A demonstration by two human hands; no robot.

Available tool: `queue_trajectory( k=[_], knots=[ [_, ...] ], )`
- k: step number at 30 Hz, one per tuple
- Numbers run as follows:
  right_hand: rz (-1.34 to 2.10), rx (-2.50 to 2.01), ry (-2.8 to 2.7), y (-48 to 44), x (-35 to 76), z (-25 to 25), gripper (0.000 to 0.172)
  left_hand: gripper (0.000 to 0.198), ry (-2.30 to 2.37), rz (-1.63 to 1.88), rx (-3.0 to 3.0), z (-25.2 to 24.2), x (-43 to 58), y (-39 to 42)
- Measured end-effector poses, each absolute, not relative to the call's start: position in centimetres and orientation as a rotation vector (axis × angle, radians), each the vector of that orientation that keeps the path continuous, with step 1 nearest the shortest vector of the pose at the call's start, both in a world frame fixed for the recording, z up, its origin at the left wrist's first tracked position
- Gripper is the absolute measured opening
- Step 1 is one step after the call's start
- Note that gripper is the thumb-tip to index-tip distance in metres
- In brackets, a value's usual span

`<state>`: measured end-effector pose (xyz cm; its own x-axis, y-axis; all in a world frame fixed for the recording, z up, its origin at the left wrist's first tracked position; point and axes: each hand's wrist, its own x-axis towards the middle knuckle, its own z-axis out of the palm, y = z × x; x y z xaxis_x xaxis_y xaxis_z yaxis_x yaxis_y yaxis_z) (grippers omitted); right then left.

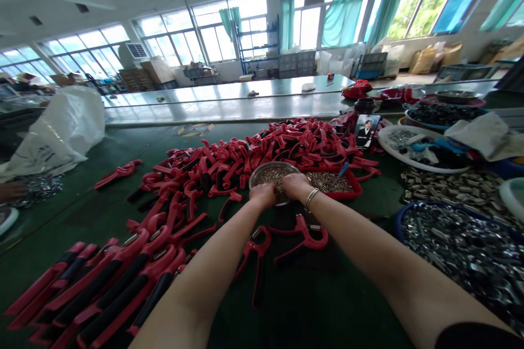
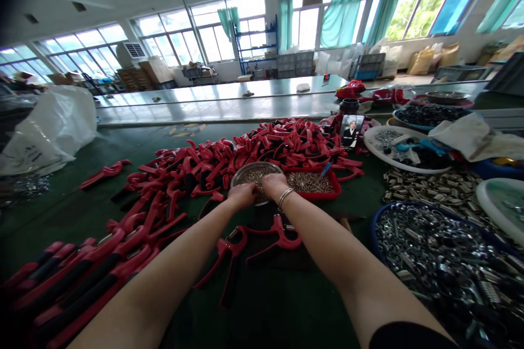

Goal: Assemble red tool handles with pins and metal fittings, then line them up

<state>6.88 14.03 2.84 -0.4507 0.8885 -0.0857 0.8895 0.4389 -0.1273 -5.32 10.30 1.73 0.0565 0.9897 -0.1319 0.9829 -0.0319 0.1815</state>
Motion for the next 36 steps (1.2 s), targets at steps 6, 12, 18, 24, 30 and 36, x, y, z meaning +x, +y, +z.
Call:
queue_trajectory(
  k=[6,12,18,24,30,36],
  knots=[
    [-0.270,1.742,2.772,13.8,8.5,2.0,0.018,0.025,2.030,0.137,2.116,1.1,-5.4,10.4],
    [-0.458,1.855,3.013,13.2,10.1,1.9,0.015,0.027,2.000,0.188,2.128,1.1,-5.4,10.4],
    [-0.766,1.879,3.134,9.3,14.4,1.0,0.016,0.024,1.938,0.178,2.169,1.0,-5.4,10.7],
    [-1.195,2.084,3.006,4.0,18.4,-0.9,0.018,0.019,1.936,0.168,2.205,1.3,-4.7,10.8],
    [-1.238,2.217,2.980,2.7,18.6,-2.1,0.021,0.021,2.046,0.246,2.170,1.2,-4.7,10.2],
    [-1.272,2.213,3.000,2.6,18.9,-2.7,0.022,0.021,2.112,0.330,2.092,1.4,-5.0,9.4]
  ],
)
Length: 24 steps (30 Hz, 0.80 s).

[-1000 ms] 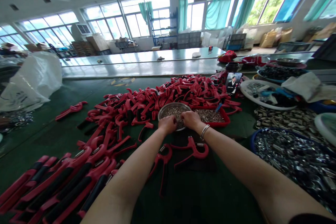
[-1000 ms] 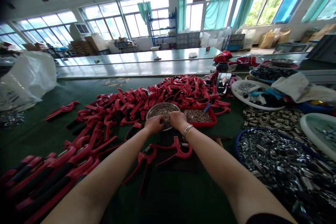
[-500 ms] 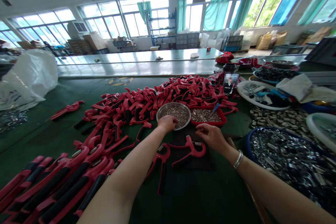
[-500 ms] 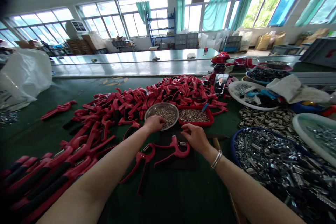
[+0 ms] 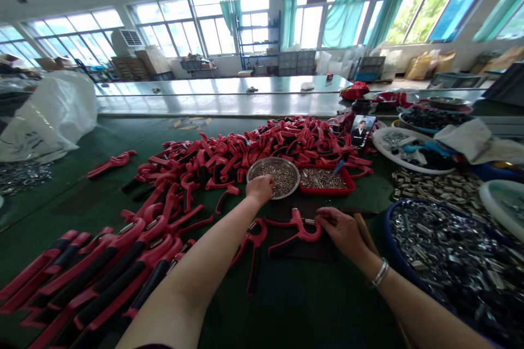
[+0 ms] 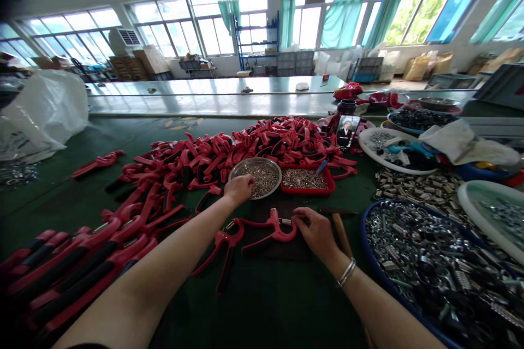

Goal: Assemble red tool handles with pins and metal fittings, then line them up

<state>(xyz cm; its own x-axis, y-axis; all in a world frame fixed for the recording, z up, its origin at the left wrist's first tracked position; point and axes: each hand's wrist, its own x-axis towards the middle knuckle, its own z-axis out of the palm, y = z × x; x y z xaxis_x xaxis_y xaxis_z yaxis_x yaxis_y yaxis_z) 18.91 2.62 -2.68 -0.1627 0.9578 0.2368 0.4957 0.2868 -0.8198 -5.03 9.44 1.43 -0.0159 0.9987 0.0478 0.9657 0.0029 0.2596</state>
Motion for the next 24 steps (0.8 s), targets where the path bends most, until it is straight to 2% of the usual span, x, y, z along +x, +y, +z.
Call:
queue_trajectory(
  k=[9,13,17,21,24],
  knots=[
    [0.593,-1.262,-1.876,2.4,19.1,-2.8,0.020,0.017,1.933,0.585,2.172,2.6,-3.7,6.7],
    [0.523,-1.253,-1.910,2.3,19.2,-2.8,0.020,0.015,1.651,0.497,2.286,2.3,-2.3,4.4],
    [0.492,-1.259,-1.944,2.2,19.3,-2.6,0.019,0.016,1.649,0.471,2.235,1.5,-1.3,2.3],
    [0.262,-1.226,-2.083,2.1,19.3,-2.6,0.015,0.016,1.697,0.509,2.171,1.1,-1.2,1.7],
    [0.057,-1.135,-2.259,2.0,19.2,-2.5,0.020,0.015,1.707,0.525,2.158,1.1,-1.2,1.6]
  ],
)
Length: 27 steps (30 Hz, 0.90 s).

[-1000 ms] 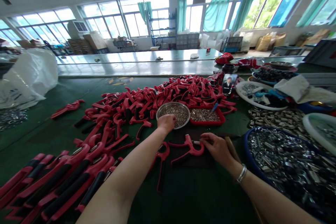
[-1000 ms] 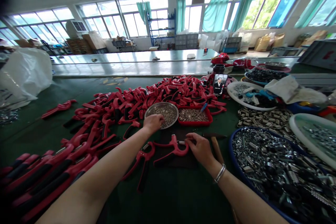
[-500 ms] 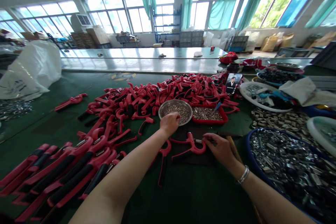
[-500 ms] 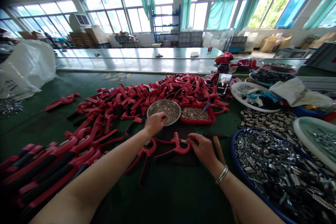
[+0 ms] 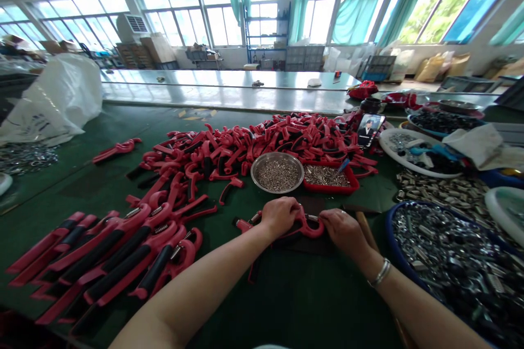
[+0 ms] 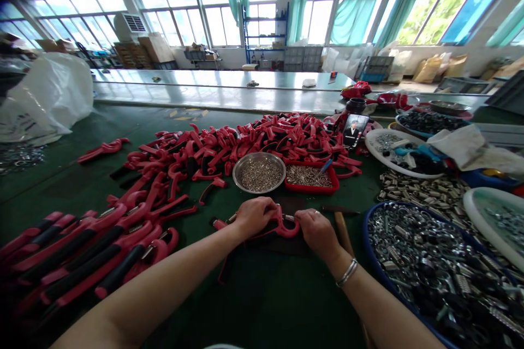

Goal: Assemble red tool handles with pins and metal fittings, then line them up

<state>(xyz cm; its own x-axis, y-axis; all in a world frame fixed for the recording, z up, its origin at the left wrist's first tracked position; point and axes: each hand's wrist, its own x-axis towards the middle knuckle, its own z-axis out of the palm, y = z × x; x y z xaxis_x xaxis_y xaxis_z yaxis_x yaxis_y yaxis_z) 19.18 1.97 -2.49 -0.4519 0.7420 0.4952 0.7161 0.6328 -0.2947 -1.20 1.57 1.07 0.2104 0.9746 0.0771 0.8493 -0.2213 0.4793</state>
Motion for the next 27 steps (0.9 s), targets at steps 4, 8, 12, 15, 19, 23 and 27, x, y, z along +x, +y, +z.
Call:
queue_trajectory(
  k=[4,8,12,15,19,23,27],
  knots=[
    [-0.094,-1.039,-2.446,1.8,18.9,-2.2,0.026,0.017,1.732,0.535,2.172,0.8,-1.0,1.3],
    [0.023,-1.127,-2.407,2.1,18.9,-1.9,0.019,0.017,1.745,0.580,2.153,0.5,-0.9,0.9],
    [0.408,-1.240,-2.282,2.9,19.2,-0.8,0.008,0.017,1.688,0.713,2.024,0.4,-1.2,1.1],
    [0.546,-1.261,-2.180,4.1,18.4,0.8,0.019,0.021,1.613,0.778,1.899,0.6,-1.5,1.3],
    [0.157,-1.408,-2.364,6.8,14.5,3.2,0.026,0.022,1.514,0.784,1.805,0.5,-1.6,1.4],
    [0.137,-1.546,-2.523,10.9,9.7,4.0,0.015,0.016,1.502,0.746,1.738,0.2,-1.7,1.2],
    [0.218,-1.639,-2.625,13.8,7.2,3.3,0.024,0.019,1.622,0.685,1.784,0.3,-2.1,0.9]
  ],
)
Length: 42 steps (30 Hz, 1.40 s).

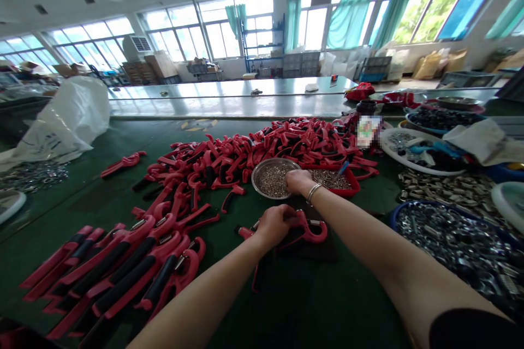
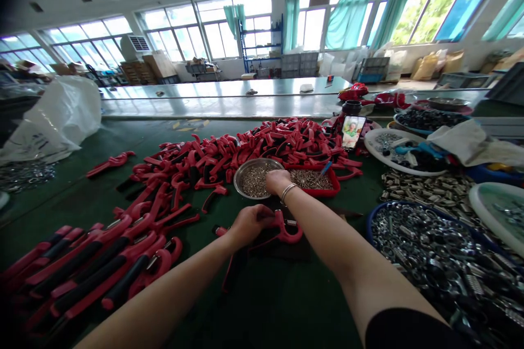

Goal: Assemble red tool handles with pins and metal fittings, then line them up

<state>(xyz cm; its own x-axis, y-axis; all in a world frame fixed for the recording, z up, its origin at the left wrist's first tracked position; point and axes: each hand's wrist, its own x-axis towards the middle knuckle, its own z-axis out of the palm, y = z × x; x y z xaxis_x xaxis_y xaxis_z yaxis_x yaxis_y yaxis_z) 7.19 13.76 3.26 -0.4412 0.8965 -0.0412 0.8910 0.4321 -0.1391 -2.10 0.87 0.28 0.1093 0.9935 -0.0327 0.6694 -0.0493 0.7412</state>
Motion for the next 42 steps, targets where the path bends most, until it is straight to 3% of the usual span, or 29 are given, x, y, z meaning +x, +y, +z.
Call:
queue_trajectory(
  k=[3,9,18,24,36,42],
  knots=[
    [0.261,-1.612,-2.619,14.0,7.2,2.8,0.024,0.019,1.644,0.605,1.910,1.0,-1.9,0.6],
    [0.378,-1.427,-2.422,12.4,9.6,2.7,0.010,0.021,1.740,0.421,2.129,1.7,-0.2,0.7],
    [0.703,-1.268,-2.015,7.3,15.8,1.6,0.029,0.020,1.693,0.486,2.292,0.1,-0.2,0.7],
    [0.982,-1.250,-1.787,2.5,18.3,0.8,0.022,0.019,1.624,0.500,2.373,0.0,0.1,0.7],
    [0.316,-1.418,-2.177,-0.8,16.3,-0.7,0.020,0.019,1.603,0.485,2.438,-0.2,0.1,0.5],
    [0.258,-1.487,-2.203,-0.8,16.2,-0.9,0.019,0.019,1.498,0.363,2.561,0.0,-0.1,0.6]
  ],
)
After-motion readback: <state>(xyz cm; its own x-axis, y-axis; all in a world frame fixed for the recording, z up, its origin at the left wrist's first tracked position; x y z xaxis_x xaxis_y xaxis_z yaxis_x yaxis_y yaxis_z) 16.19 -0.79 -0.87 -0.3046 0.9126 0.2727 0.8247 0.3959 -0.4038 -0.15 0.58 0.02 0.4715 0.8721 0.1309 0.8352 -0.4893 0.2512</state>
